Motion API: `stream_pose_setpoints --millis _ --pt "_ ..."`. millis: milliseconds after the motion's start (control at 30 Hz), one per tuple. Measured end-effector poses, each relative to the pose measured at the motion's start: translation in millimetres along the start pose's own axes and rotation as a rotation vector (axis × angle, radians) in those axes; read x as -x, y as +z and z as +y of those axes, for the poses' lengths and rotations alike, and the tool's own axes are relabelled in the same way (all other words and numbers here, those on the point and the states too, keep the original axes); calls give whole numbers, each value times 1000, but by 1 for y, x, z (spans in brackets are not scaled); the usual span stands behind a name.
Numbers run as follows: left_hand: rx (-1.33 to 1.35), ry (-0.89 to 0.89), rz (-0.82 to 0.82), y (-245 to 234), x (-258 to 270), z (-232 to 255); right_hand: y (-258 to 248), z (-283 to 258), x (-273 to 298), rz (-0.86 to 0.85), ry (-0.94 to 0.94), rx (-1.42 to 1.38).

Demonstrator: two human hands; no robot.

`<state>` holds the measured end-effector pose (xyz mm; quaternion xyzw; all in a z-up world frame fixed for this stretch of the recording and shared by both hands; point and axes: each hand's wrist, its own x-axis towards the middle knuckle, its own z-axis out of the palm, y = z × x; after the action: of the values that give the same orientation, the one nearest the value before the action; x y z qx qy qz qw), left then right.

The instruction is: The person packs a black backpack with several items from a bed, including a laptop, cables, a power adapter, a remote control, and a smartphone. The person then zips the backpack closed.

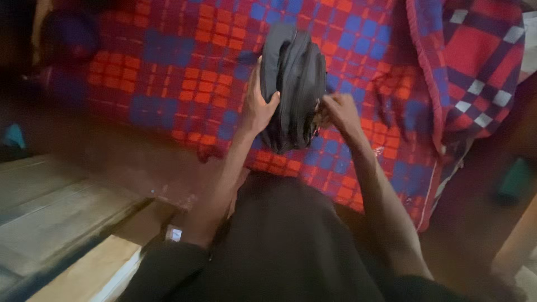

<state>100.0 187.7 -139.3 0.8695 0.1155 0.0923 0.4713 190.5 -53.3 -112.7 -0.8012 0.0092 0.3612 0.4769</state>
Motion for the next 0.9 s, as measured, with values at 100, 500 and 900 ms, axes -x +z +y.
stream_pose_setpoints --millis 100,500,900 --pt "43 28 22 2 4 7 -17 -41 -10 190 -175 673" --pt "-11 -16 36 -3 0 18 -8 -67 37 124 -802 607" --pt "-274 144 189 4 45 69 -3 -58 28 245 -538 661"
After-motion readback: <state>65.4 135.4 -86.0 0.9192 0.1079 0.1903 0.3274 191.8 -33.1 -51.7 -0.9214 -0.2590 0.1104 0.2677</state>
